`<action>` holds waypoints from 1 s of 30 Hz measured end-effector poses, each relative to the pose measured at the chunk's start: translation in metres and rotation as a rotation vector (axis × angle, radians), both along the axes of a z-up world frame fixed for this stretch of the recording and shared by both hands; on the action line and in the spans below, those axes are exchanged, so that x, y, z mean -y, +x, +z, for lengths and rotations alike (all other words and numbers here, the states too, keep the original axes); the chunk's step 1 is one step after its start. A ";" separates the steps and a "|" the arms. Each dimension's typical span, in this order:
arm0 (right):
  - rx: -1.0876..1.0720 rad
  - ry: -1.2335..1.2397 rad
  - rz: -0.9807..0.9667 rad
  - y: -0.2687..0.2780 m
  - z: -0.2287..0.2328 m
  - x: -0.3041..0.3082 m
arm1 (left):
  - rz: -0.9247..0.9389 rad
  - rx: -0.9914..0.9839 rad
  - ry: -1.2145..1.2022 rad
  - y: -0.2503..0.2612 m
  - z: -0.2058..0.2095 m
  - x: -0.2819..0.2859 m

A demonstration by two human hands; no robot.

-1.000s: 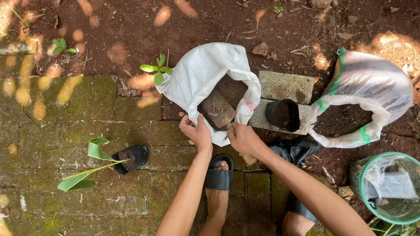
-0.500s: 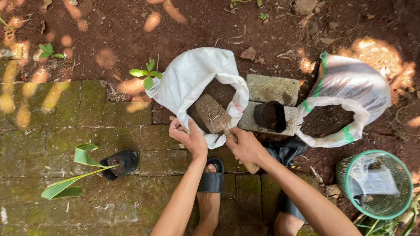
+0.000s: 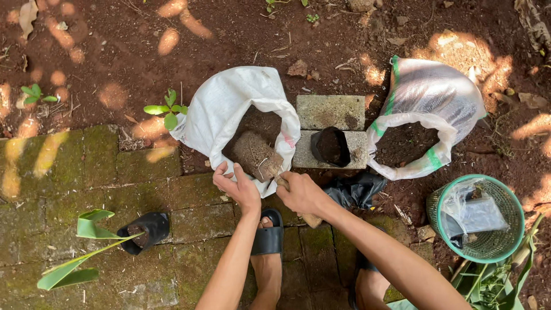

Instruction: The person prepares a small black plastic planter bag by folding the rim and then fills it with soil from a white bag using a hand trowel.

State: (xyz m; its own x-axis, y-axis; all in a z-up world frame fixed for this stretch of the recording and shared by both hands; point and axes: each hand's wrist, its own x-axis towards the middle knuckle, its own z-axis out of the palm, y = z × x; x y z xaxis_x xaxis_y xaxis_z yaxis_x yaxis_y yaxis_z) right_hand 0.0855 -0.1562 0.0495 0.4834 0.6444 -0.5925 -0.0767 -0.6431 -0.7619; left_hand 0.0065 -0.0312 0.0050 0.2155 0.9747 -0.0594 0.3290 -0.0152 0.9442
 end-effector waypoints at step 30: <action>0.079 -0.436 0.156 0.061 0.185 0.150 | -0.662 -0.198 -0.409 0.073 0.092 0.073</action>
